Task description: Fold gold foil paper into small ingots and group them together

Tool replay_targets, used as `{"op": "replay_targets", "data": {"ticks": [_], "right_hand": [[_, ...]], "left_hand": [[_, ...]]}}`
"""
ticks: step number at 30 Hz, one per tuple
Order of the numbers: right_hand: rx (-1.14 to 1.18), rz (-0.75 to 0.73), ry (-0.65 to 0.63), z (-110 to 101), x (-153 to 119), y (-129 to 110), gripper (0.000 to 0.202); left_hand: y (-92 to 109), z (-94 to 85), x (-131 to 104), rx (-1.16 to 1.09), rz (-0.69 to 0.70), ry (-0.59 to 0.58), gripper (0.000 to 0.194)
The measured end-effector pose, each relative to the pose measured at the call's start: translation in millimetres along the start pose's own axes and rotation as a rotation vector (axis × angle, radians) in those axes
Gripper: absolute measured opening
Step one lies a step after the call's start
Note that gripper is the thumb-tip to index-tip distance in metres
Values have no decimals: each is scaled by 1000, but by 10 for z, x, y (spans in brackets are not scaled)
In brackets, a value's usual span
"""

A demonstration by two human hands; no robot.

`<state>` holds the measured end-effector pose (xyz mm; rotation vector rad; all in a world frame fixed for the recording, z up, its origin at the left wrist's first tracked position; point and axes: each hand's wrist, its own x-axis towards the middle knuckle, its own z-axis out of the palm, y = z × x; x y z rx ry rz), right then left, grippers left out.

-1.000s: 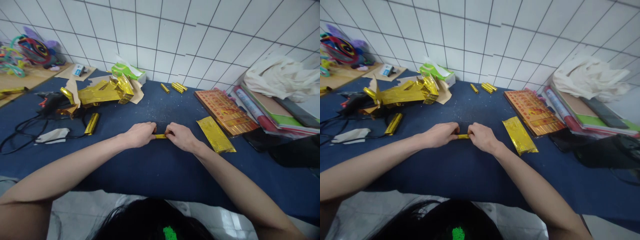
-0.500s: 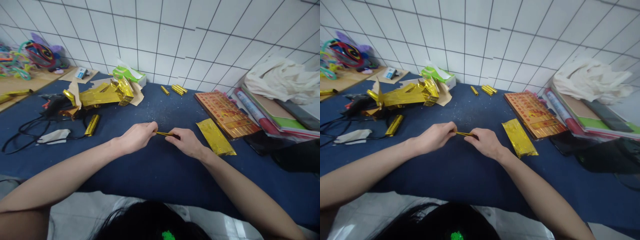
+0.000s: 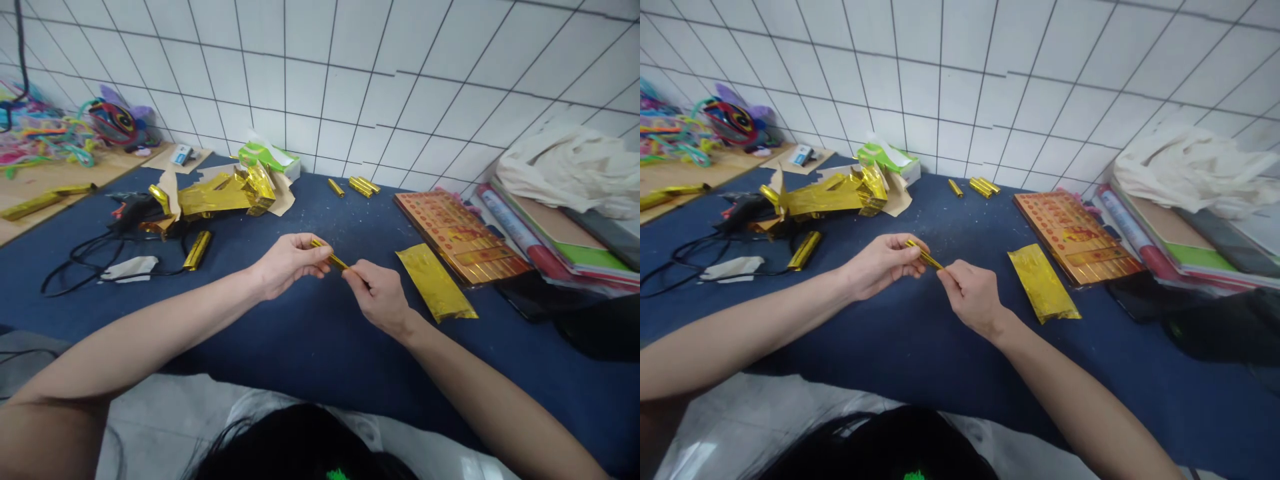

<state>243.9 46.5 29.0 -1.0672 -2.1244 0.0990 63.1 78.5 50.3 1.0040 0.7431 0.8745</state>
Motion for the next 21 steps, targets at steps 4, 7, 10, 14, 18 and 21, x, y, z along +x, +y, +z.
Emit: {"op": "replay_targets", "data": {"ticks": [4,7,10,14,18,21], "right_hand": [[-94,-69,57,57,-42,13,30],[-28,-23,30,90,-61,17,28],[141,94,-51,107,-67,3,28],[306,240,-201,114,-62,-14,32],[312,345,-324,113,-51,-34,32],[363,329,-350,112,-52,-61,34]], "left_hand": [[-61,144,-20,-90,-23,104,19],[-102,170,-15,-102,10,149,18],[-125,143,-8,-67,40,159,19],[-150,96,-18,66,127,162,20],[-189,90,-48,241,166,121,20],[-218,86,-57,292,128,83,21]]}}
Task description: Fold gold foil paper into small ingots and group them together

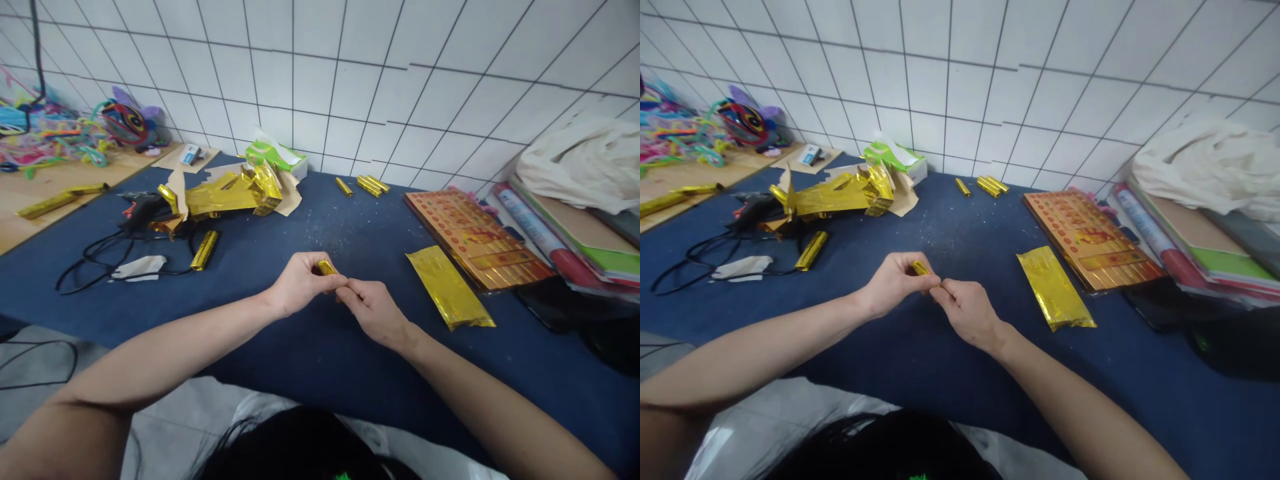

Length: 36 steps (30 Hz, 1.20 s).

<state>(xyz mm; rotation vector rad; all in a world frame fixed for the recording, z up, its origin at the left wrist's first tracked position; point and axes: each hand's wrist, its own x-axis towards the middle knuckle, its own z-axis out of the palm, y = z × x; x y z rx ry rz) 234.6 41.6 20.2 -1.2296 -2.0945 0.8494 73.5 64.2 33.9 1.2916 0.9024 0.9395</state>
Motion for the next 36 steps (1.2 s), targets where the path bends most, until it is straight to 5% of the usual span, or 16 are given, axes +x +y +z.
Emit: {"op": "replay_targets", "data": {"ticks": [9,18,24,31,36], "right_hand": [[-28,-116,54,54,-24,17,36],[1,-42,-20,79,-23,-11,35],[-177,-206,28,101,-28,-5,36],[-126,-121,-14,121,-41,-7,37],[-268,-188,36,84,-34,-5,37]], "left_hand": [[-13,-51,19,-122,-1,1,21],[14,-17,-28,5,18,-46,21],[-16,3,-24,-74,-53,-20,29],[9,-27,2,-71,9,70,27],[40,-77,23,-25,49,81,27]]}}
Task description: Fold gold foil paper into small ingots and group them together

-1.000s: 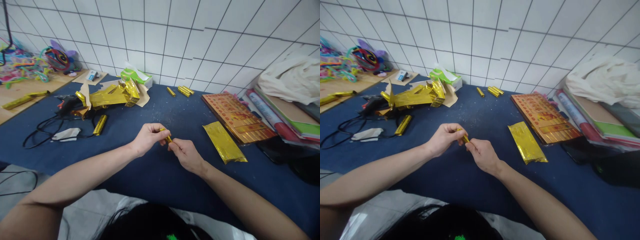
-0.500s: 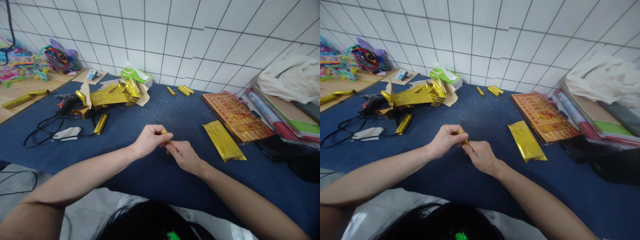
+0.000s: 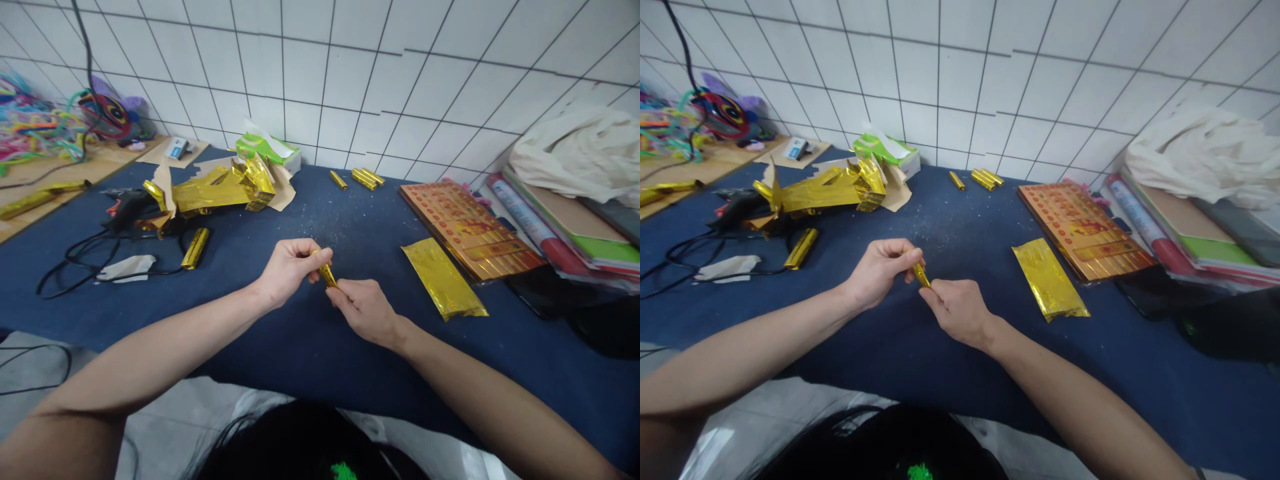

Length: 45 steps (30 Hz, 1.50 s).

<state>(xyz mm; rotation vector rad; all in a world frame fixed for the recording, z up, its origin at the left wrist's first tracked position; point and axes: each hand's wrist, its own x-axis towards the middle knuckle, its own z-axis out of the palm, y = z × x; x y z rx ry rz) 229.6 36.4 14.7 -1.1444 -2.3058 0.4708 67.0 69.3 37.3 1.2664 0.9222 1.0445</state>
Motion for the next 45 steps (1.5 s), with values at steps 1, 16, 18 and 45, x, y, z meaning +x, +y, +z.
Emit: {"op": "replay_targets", "data": {"ticks": [1,16,18,45], "right_hand": [[-76,-28,14,-6,2,23,38],[370,376,-57,-140,81,199,51],[577,412,-153,-151,89,200,50],[484,236,49,-14,11,-6,40]], "left_hand": [[6,-15,5,54,20,0,27],[26,-172,144,306,131,-145,11],[32,-182,141,297,174,-158,11],[-64,70,-29,-124,-137,-44,36]]}}
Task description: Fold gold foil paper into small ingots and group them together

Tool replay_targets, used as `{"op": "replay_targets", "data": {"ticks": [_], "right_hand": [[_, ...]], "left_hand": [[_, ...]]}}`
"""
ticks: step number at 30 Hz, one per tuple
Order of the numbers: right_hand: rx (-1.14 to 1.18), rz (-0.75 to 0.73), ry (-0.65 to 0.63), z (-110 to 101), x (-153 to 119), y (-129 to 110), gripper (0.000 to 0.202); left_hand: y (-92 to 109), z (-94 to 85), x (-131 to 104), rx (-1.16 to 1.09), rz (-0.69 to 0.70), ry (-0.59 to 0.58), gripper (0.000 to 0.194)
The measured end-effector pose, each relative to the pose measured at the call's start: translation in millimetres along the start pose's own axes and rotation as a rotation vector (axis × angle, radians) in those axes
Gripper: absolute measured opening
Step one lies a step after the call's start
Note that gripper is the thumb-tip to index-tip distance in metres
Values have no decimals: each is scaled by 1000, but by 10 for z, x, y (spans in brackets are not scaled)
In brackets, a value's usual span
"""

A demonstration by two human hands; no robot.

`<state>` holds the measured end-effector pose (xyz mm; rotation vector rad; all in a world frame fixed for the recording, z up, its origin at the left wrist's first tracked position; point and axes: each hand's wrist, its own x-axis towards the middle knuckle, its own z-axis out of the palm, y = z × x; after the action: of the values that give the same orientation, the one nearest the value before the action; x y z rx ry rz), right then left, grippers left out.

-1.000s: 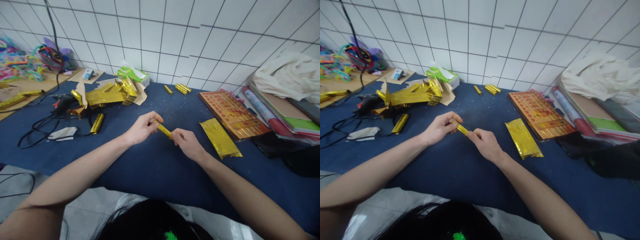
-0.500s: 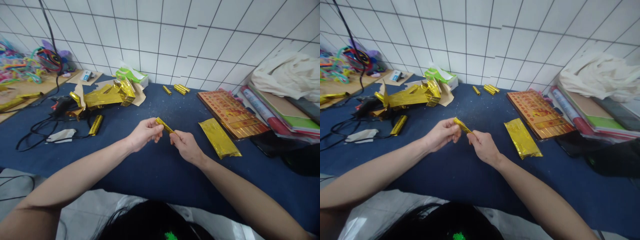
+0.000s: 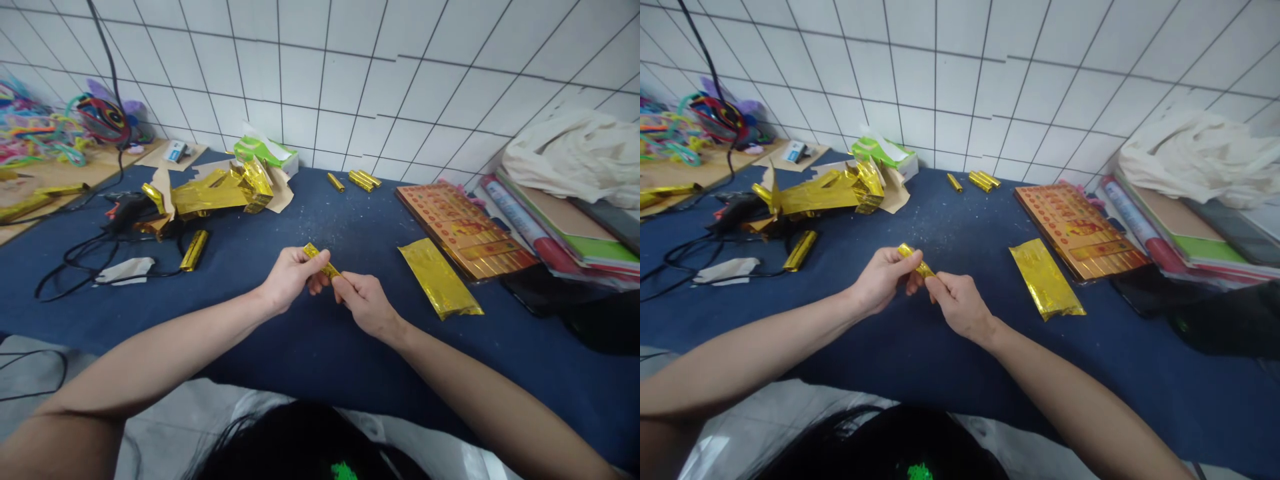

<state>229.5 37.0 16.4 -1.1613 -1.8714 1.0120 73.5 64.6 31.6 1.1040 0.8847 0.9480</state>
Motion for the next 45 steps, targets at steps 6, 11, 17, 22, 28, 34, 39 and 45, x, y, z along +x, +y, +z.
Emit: {"op": "replay_targets", "data": {"ticks": [6,11,17,22,28,34,39,45], "right_hand": [[78,32,-19,-20,-2,18,42],[191,83,-48,-82,34,7,43],[340,110,-98,-169,94,16,44],[371,147,-166,-202,99,48,46],[298,266,-234,-219,117,98,54],[234,267,-349,-151,96,-2,40],[211,299,-327,-163,94,-69,34],[93,289,-339,-258,90,-52,36]], "left_hand": [[48,-43,20,-8,2,35,33],[89,-128,66,62,4,7,33],[178,-252,112,150,-36,-157,30],[210,-307,126,215,-15,-195,32],[121,-236,109,440,24,-218,33],[-1,-53,-1,574,7,-327,37],[16,-53,-15,543,16,-252,39],[88,-193,73,460,34,-78,36]]}}
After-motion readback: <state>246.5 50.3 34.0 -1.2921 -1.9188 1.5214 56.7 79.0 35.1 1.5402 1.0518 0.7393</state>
